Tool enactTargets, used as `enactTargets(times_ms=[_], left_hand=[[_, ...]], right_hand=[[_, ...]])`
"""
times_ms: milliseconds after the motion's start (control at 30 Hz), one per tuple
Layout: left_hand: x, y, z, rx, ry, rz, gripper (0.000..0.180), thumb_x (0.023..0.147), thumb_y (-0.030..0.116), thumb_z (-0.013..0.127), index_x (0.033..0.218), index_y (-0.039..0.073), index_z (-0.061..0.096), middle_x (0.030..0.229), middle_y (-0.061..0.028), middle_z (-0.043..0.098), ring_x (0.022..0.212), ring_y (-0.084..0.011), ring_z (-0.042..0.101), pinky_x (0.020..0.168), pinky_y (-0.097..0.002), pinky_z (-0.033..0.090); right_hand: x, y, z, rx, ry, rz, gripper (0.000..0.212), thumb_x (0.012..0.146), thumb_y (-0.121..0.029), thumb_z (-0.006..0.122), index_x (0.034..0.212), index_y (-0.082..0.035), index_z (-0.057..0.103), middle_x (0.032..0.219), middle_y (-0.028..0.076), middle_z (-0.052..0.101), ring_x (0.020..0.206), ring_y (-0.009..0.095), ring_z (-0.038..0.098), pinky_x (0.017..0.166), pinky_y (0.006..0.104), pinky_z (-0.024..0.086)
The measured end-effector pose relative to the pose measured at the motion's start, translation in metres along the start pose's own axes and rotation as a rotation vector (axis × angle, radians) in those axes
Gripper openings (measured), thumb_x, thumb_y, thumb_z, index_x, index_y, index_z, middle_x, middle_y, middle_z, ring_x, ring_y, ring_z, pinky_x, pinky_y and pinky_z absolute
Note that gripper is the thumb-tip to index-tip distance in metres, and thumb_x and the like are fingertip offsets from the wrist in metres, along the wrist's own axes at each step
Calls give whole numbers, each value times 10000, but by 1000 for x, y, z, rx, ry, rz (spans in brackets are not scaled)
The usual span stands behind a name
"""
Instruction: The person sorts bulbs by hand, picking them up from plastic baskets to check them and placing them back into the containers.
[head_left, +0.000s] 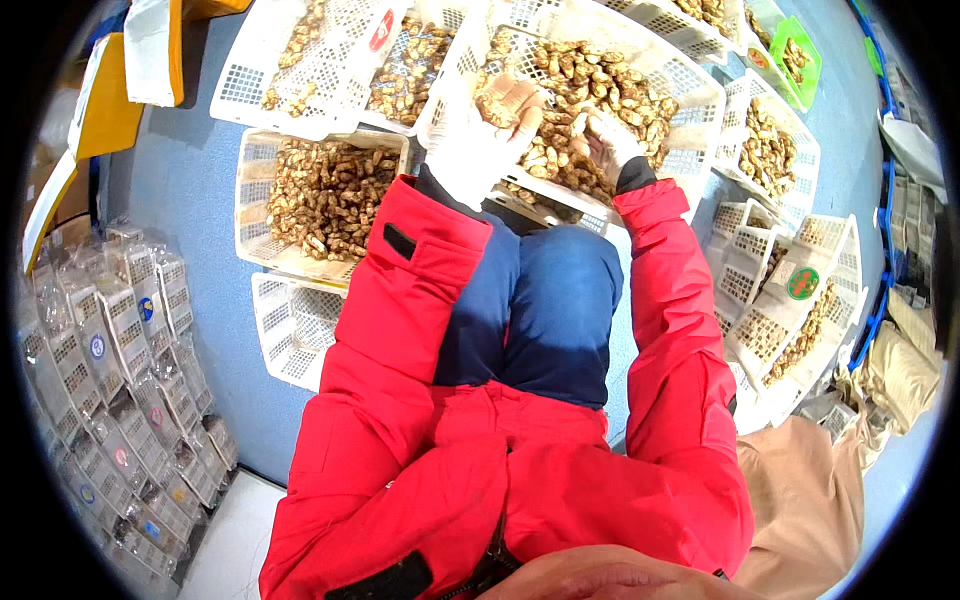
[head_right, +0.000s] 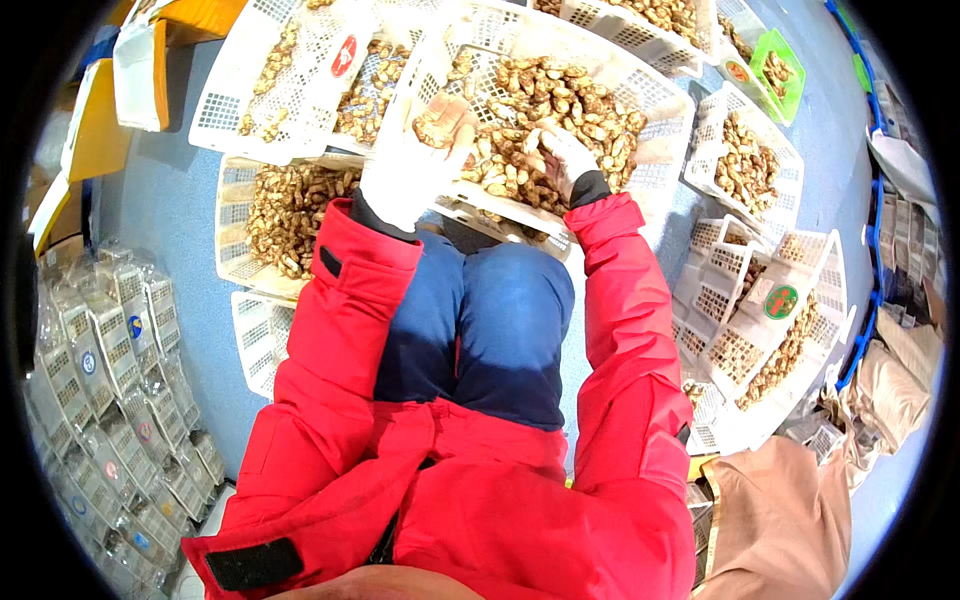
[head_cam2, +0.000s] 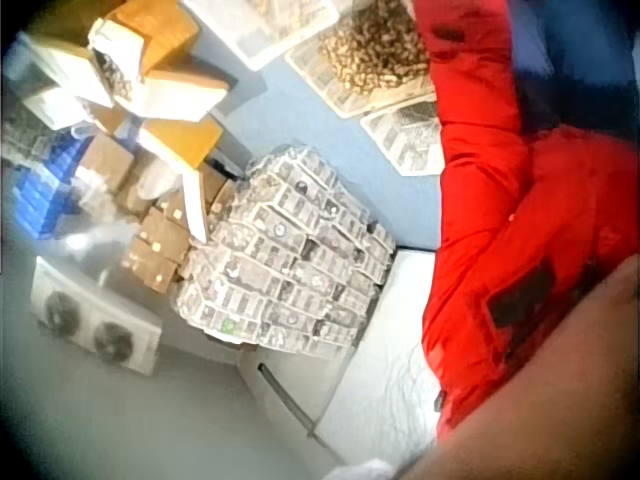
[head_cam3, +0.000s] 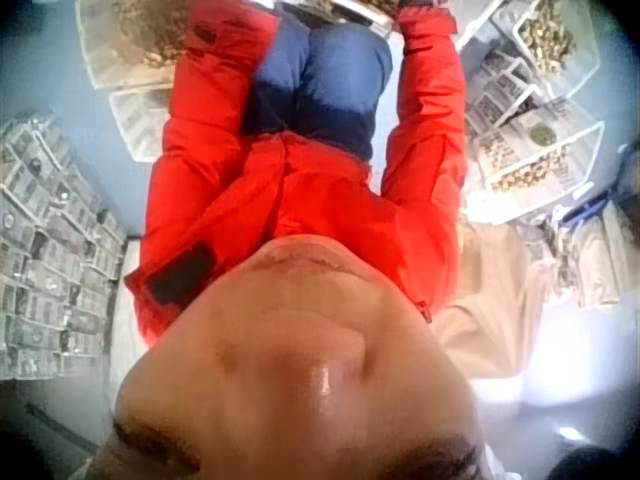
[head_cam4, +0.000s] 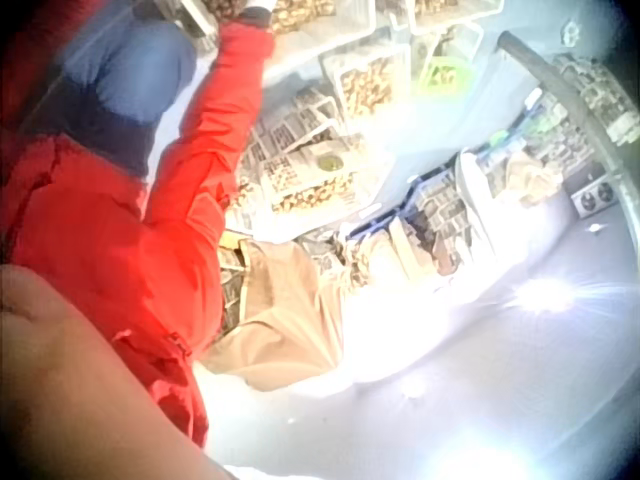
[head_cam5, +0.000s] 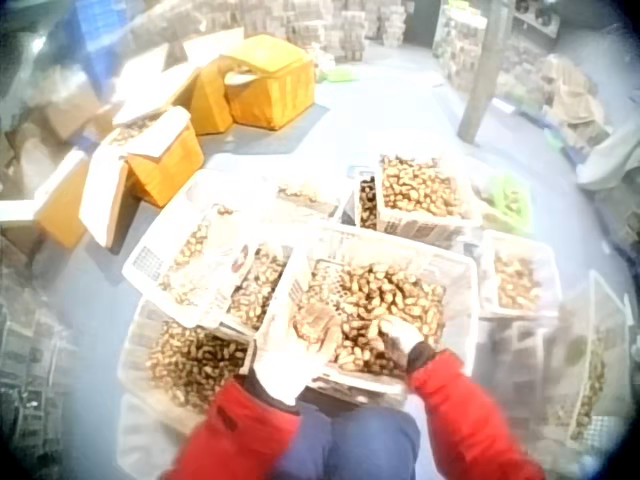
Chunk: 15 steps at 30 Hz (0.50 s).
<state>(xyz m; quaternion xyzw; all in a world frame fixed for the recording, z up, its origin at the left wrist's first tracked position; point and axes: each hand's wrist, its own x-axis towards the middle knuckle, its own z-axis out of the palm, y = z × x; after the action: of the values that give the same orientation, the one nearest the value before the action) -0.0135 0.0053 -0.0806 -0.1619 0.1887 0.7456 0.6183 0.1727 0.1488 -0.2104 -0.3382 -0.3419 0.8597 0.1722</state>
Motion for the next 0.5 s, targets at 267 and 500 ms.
enactTargets(times_ms=[267,500], left_hand=[[0,0,-2,6,-112,-59,336,895,293,379,984,-17,474,1017,-156,524,1011,-242,491,871,-327,413],[7,29,-29,-516,-241,17,426,850,233,439,1158,-43,336,1129,-185,453,1053,-276,461,893,-390,405]], right_hand=[[-18,-13,22,156,-114,-113,546,780,-119,591,1238,-12,313,1072,120,514,984,239,524,857,368,439],[-32,-24,31,141,-155,-95,477,792,-74,558,1221,-17,356,1040,106,534,941,230,548,819,373,459]])
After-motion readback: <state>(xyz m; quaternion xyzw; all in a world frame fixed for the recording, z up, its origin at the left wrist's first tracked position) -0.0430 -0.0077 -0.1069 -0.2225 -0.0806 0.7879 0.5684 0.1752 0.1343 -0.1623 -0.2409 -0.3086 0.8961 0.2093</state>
